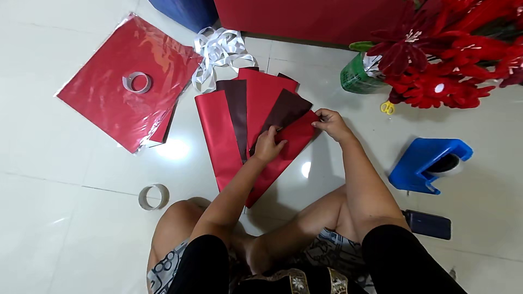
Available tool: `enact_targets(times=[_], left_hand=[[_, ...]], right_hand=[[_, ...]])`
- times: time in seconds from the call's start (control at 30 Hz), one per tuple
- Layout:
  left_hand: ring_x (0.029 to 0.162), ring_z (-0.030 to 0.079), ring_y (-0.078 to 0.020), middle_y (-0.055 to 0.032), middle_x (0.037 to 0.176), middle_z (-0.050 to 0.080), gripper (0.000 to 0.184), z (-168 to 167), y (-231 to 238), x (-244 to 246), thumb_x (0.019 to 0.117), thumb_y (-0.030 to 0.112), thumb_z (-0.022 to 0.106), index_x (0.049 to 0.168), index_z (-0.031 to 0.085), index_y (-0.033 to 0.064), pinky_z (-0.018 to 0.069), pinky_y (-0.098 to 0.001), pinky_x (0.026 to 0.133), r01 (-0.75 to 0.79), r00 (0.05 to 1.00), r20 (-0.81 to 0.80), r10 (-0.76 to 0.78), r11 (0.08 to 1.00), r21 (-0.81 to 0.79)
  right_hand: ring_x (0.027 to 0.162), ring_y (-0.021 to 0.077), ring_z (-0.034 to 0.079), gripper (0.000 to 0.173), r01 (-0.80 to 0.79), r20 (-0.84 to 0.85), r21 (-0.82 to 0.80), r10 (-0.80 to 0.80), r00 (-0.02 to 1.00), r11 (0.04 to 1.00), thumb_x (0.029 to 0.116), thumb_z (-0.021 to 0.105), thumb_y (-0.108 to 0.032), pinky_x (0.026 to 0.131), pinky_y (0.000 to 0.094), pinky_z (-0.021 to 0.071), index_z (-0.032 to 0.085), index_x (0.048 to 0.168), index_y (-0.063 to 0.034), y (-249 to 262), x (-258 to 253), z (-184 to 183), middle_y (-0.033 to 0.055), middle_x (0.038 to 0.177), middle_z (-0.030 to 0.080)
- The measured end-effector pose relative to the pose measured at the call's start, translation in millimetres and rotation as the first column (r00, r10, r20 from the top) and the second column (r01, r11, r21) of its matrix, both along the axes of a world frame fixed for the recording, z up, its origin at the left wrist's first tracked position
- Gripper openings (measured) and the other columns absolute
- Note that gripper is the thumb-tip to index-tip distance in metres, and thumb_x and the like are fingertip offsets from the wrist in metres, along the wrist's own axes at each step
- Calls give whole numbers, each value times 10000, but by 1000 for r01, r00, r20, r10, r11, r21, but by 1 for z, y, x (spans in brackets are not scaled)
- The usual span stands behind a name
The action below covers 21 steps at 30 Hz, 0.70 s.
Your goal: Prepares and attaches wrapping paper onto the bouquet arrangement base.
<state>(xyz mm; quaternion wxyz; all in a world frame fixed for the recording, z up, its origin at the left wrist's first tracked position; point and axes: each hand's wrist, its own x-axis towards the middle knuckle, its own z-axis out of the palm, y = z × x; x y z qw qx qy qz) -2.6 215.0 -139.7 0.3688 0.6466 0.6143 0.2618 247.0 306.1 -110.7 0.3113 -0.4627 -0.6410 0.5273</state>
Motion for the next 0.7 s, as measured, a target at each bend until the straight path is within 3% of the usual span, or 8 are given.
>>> enact_targets(times=[0.17,0.33,0.5,0.57,0.7], left_hand=[[1168,631,-367,-228,1249,643,512,10,22,-3,911,276,788,1299,605,-3,508,-559,1016,3,999,43,9,964,-267],[1178,622,-374,-242,1251,635,387,13,29,-2,954,259,743,1200,667,-30,498,-555,1021,24,999,-15,-31,952,-306],[1192,619,-399,-239,1301,622,325,19,32,5,1000,241,670,1200,672,-15,492,-610,1000,-4,995,-95,-35,924,-383],[1209,610,-404,-228,1327,615,318,19,33,8,1005,245,658,1208,674,1,484,-626,996,-22,992,-121,-28,917,-398],[1236,600,-397,-207,1351,614,320,18,35,12,1011,260,641,1234,674,32,474,-643,995,-64,983,-181,-15,904,-424]], right_hand=[[909,90,642,162,-16,-18,-9,16,1000,1000,832,649,112,878,302,561,642,986,62,1,0,-3,78,961,674],[869,121,643,152,36,41,-16,-35,999,999,864,669,90,827,321,565,635,1012,95,1,-7,-2,129,958,668],[879,188,662,132,91,152,-20,-87,984,996,909,670,65,837,376,570,643,1032,101,2,-17,-2,180,975,679],[921,235,669,175,105,190,-34,-97,977,994,932,659,49,868,418,563,636,1097,103,2,-20,-1,213,1016,680],[973,342,659,461,137,332,-67,-107,937,988,945,673,-10,900,528,543,541,1383,45,2,-20,-1,245,1083,661]])
